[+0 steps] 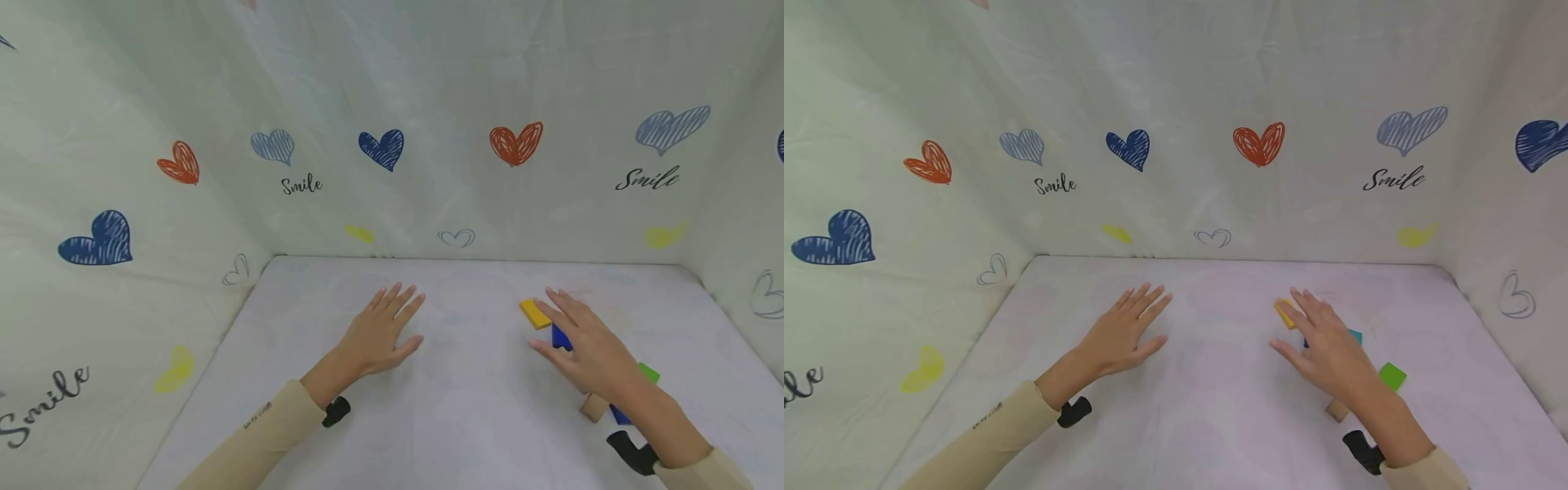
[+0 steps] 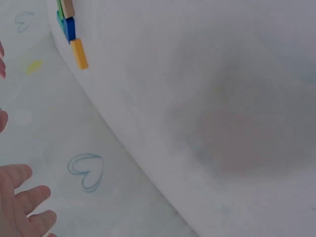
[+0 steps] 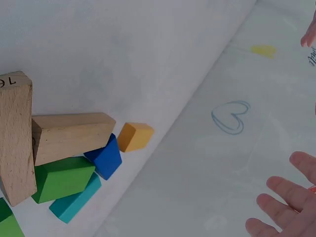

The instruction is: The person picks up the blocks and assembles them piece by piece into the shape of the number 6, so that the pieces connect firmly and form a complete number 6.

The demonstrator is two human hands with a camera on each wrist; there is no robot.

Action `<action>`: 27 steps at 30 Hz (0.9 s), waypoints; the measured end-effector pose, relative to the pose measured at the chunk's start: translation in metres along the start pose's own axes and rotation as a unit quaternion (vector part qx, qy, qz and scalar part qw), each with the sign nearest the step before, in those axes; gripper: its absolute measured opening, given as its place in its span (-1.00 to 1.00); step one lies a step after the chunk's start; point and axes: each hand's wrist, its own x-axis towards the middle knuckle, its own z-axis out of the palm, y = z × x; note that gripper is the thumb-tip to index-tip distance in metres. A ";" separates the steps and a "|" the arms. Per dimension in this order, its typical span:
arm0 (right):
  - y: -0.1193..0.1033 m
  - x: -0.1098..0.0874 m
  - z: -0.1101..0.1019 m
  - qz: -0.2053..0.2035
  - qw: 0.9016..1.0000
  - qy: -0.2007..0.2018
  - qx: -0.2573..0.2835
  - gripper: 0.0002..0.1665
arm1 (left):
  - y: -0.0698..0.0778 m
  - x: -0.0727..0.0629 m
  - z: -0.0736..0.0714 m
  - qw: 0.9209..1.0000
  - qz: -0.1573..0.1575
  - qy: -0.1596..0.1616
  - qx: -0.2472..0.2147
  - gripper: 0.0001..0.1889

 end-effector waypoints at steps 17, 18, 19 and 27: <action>0.013 -0.018 0.008 0.093 0.994 -0.046 0.022 -0.24 | -0.007 -0.004 0.011 1.000 -0.005 0.009 -0.029 -0.35; 0.013 -0.020 0.009 0.096 0.994 -0.045 0.023 -0.25 | -0.007 -0.004 0.011 0.999 -0.005 0.011 -0.030 -0.35; 0.014 -0.022 0.010 0.098 0.994 -0.043 0.023 -0.26 | -0.007 -0.004 0.012 0.999 -0.005 0.012 -0.031 -0.35; 0.023 -0.034 0.024 0.164 0.982 -0.092 0.030 -0.25 | -0.006 -0.004 0.018 0.999 -0.008 0.009 -0.042 -0.36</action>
